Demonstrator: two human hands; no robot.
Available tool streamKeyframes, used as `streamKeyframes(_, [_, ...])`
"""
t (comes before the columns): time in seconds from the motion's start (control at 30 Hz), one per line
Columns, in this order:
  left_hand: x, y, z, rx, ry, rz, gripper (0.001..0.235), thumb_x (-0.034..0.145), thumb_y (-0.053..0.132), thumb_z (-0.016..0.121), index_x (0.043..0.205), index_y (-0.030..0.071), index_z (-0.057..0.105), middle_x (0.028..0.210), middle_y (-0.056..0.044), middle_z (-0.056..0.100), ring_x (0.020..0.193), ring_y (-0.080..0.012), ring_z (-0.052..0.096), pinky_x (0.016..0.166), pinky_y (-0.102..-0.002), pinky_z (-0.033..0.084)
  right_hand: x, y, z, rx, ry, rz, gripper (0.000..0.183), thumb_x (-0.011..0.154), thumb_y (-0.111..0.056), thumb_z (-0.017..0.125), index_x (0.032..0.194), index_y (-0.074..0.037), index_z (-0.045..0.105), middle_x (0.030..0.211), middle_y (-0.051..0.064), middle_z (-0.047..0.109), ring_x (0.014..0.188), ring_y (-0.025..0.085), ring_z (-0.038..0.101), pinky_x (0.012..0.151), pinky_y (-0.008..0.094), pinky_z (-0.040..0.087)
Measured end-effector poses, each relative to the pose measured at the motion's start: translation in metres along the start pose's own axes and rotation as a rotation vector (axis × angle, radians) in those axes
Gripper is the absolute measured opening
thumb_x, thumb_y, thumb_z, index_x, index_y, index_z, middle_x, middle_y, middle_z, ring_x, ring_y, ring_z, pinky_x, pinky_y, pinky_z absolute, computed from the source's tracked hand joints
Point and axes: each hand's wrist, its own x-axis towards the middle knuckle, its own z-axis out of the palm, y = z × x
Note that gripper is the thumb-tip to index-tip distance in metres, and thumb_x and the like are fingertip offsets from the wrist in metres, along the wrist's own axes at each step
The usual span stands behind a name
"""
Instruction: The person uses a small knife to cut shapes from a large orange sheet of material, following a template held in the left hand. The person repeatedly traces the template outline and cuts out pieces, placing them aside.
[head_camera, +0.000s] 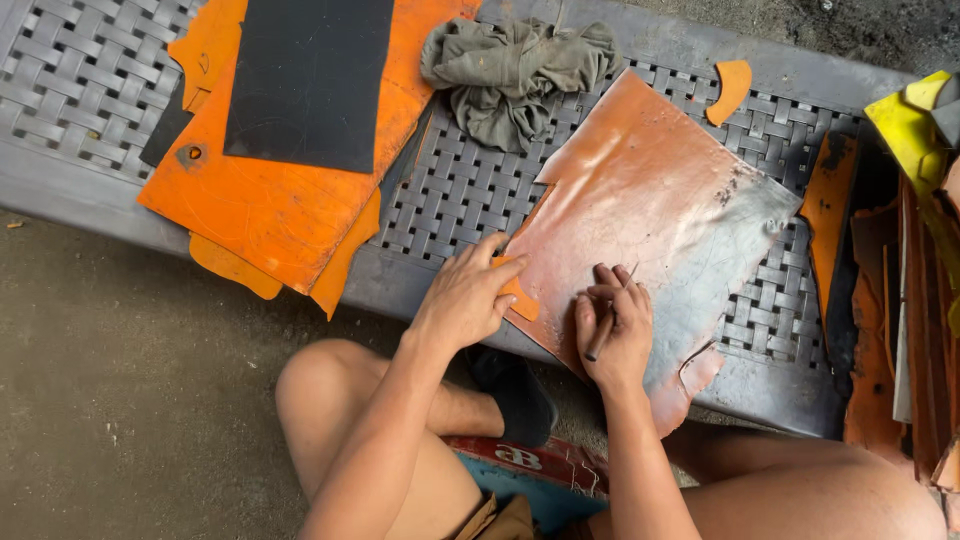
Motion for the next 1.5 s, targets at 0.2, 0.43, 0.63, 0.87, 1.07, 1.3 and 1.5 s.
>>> streamKeyframes(0.2, [-0.027,0.018,0.025,0.063,0.157,-0.171,0.049,0.087,0.028,0.075,0.130,0.005,0.068,0.144,-0.018,0.053,0.133,-0.0366,0.047,0.105,-0.051,0.039,-0.001,0.000,-0.003,-0.053,-0.062,-0.035,0.018,0.091,-0.023,0.071,0.099,-0.007,0.070,0.129,0.010,0.073,0.137,0.035,0.056,0.122,0.053,0.031])
streamKeyframes(0.43, [-0.050,0.022,0.049,0.075,0.288,-0.221,0.052,0.086,0.036,0.076,0.125,0.003,0.071,0.144,-0.019,0.054,0.135,-0.0380,0.045,0.110,-0.052,0.036,-0.006,0.002,-0.003,-0.035,-0.116,-0.053,0.014,0.090,-0.022,0.071,0.097,-0.010,0.071,0.129,0.007,0.073,0.137,0.033,0.055,0.122,0.053,0.028])
streamKeyframes(0.63, [-0.046,0.023,0.057,0.106,0.314,-0.234,0.052,0.088,0.039,0.074,0.131,0.011,0.069,0.149,-0.023,0.047,0.138,-0.0403,0.040,0.112,-0.057,0.031,-0.007,0.004,-0.004,-0.020,-0.126,-0.052,0.014,0.089,-0.023,0.072,0.097,-0.011,0.071,0.127,0.005,0.073,0.138,0.032,0.055,0.122,0.053,0.027])
streamKeyframes(0.87, [-0.025,0.025,0.063,0.139,0.284,-0.265,0.053,0.087,0.043,0.073,0.134,0.019,0.069,0.152,-0.026,0.040,0.139,-0.0418,0.035,0.110,-0.060,0.025,-0.006,-0.004,-0.008,-0.037,-0.176,-0.068,0.015,0.087,-0.023,0.074,0.096,-0.012,0.074,0.123,0.000,0.076,0.141,0.031,0.052,0.122,0.054,0.024])
streamKeyframes(1.07, [-0.031,0.026,0.068,0.083,0.338,-0.238,0.053,0.087,0.041,0.075,0.131,0.012,0.069,0.152,-0.024,0.044,0.141,-0.0398,0.037,0.115,-0.060,0.023,-0.005,-0.013,-0.010,-0.078,-0.220,-0.122,0.019,0.081,-0.022,0.079,0.096,-0.012,0.076,0.122,-0.001,0.075,0.136,0.033,0.052,0.120,0.057,0.023])
streamKeyframes(1.3, [-0.041,0.018,0.067,-0.176,0.459,-0.235,0.042,0.092,0.014,0.065,0.133,0.006,0.068,0.145,-0.017,0.055,0.140,-0.0375,0.045,0.121,-0.053,0.029,-0.015,-0.024,0.004,0.006,-0.233,-0.054,0.012,0.078,-0.002,0.069,0.087,-0.009,0.068,0.112,0.001,0.076,0.114,0.028,0.060,0.116,0.052,0.029])
streamKeyframes(1.5, [-0.046,0.004,0.063,-0.196,0.527,-0.371,0.039,0.091,0.003,0.058,0.128,0.008,0.070,0.147,-0.017,0.054,0.140,-0.0384,0.046,0.118,-0.050,0.037,-0.017,-0.026,0.006,0.040,-0.228,-0.121,0.015,0.080,-0.001,0.069,0.090,-0.008,0.061,0.111,0.003,0.075,0.111,0.027,0.059,0.117,0.054,0.026])
